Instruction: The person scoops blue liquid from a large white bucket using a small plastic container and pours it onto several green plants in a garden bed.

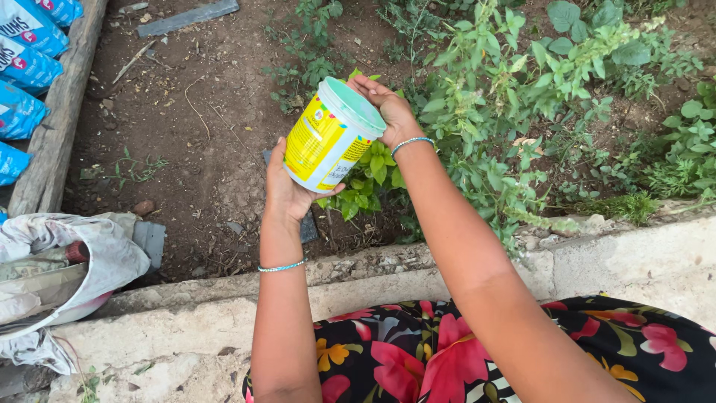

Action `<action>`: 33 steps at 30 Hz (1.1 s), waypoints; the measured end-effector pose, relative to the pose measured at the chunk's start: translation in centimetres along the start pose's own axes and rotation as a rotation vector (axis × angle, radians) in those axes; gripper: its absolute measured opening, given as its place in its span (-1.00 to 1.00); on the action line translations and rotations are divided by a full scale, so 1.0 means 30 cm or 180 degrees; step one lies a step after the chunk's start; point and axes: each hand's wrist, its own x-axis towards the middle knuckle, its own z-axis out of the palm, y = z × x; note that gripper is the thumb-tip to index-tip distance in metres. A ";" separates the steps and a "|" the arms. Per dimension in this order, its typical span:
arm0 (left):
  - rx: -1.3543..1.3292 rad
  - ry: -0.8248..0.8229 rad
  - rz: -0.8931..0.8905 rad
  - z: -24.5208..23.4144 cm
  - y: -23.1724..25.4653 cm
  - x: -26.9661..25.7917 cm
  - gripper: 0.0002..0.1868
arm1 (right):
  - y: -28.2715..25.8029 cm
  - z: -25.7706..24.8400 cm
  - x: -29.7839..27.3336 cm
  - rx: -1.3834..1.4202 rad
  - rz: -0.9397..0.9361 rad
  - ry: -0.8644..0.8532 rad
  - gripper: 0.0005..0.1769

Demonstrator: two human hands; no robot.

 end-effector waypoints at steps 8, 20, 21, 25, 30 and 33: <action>0.0029 0.0003 0.0026 -0.010 -0.002 0.007 -0.26 | 0.004 -0.003 0.001 -0.0044 0.0027 -0.0002 -0.57; 0.0089 -0.0067 0.0031 -0.040 -0.004 0.011 -0.25 | 0.040 -0.047 0.022 -0.0227 0.0015 -0.0008 -0.58; 0.0102 -0.0067 0.0037 -0.043 -0.005 0.010 -0.25 | 0.044 -0.049 0.020 -0.0233 0.0016 0.0011 -0.58; 0.0211 0.0007 0.0099 -0.042 -0.003 0.000 -0.23 | 0.054 -0.043 0.013 -0.0197 0.0019 0.0114 -0.60; 0.0325 0.0072 0.0120 -0.037 0.003 -0.014 -0.20 | 0.064 -0.041 0.009 -0.0245 0.0022 0.0166 -0.62; 0.0364 -0.0011 0.0165 -0.039 0.003 -0.015 -0.18 | 0.065 -0.041 0.015 -0.0220 0.0006 0.0177 -0.63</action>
